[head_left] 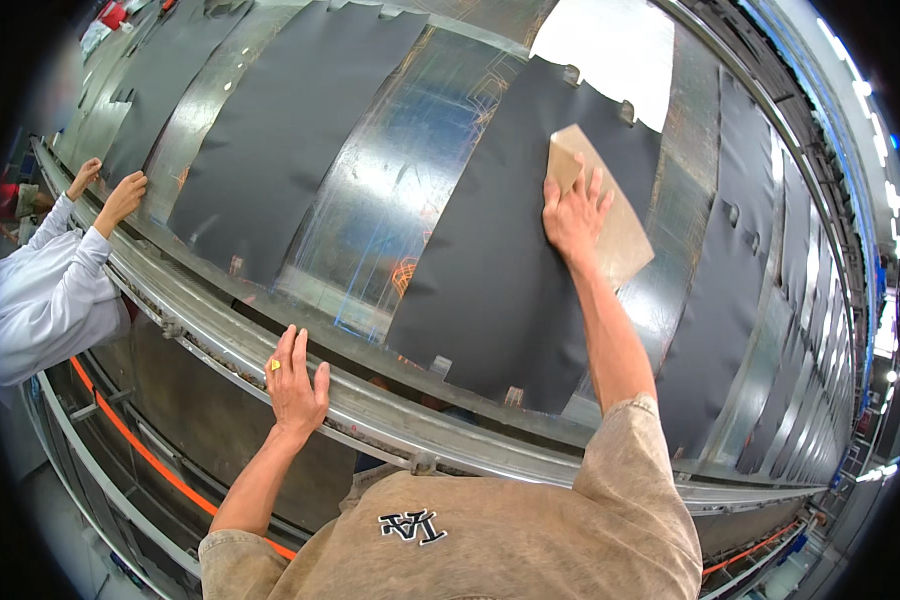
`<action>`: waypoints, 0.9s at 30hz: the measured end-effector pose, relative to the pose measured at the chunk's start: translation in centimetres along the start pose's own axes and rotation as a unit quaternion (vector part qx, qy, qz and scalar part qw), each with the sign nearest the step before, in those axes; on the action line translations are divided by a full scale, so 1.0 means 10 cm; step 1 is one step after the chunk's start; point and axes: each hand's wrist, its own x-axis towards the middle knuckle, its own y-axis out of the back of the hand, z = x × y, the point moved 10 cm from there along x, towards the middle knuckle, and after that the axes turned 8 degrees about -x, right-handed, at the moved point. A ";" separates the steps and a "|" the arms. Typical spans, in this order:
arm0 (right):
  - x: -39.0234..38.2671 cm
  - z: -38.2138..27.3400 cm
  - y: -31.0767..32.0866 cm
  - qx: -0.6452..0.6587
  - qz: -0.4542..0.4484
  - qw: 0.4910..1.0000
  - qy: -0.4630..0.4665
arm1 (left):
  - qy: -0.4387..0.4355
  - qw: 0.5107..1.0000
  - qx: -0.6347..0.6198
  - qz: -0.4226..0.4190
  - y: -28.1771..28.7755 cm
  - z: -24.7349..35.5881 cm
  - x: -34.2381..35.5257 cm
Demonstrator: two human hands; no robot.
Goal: The person smooths a dark fabric on a metal table using a squeegee, then walks to a mixing station to stir a light blue liquid in a plastic cup with a stick. They pour the liquid into a screen printing frame held by a coworker, who then uses a squeegee to spread the ink across the screen.
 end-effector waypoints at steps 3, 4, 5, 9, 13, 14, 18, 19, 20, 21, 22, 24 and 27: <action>0.52 0.01 -0.13 -0.010 -0.008 1.000 0.005 | 0.003 1.000 0.001 -0.009 -0.02 -0.01 0.03; 0.67 -0.02 -0.15 -0.014 -0.011 1.000 0.007 | 0.007 1.000 0.000 -0.009 -0.01 -0.02 0.03; 0.80 -0.04 -0.18 -0.018 -0.023 1.000 0.008 | 0.010 1.000 -0.002 -0.010 -0.01 -0.02 0.04; 1.16 -0.11 -0.24 -0.018 -0.037 0.999 0.014 | 0.009 1.000 -0.006 -0.002 0.03 -0.01 0.00; 1.24 -0.11 -0.25 -0.004 -0.028 1.000 0.001 | -0.003 1.000 -0.019 0.010 0.09 0.01 0.03; 1.22 -0.09 -0.26 -0.007 -0.029 1.000 -0.004 | -0.004 1.000 -0.023 0.012 0.10 0.02 0.04; 0.81 -0.10 -0.13 -0.018 -0.026 0.999 -0.013 | -0.015 0.999 -0.021 0.029 0.10 0.00 0.04; 0.65 -0.11 -0.10 -0.008 -0.016 1.000 -0.008 | -0.014 0.999 -0.023 0.028 0.08 -0.01 0.05; 0.45 -0.12 -0.08 0.001 -0.005 1.000 -0.006 | -0.014 0.999 -0.025 0.028 0.07 -0.02 0.06; 0.23 -0.11 -0.04 0.011 0.009 1.000 -0.005 | -0.017 0.999 -0.028 0.028 0.07 0.00 0.07; -0.02 -0.14 0.00 0.024 0.017 1.000 0.010 | -0.017 0.999 -0.028 0.025 0.07 -0.01 0.07; -0.65 -0.24 0.07 0.026 0.016 0.998 0.046 | -0.005 0.999 -0.025 0.020 0.05 -0.02 0.02; -1.56 -0.36 0.28 -0.004 -0.020 0.997 0.076 | 0.003 1.000 -0.018 0.012 0.00 -0.07 0.00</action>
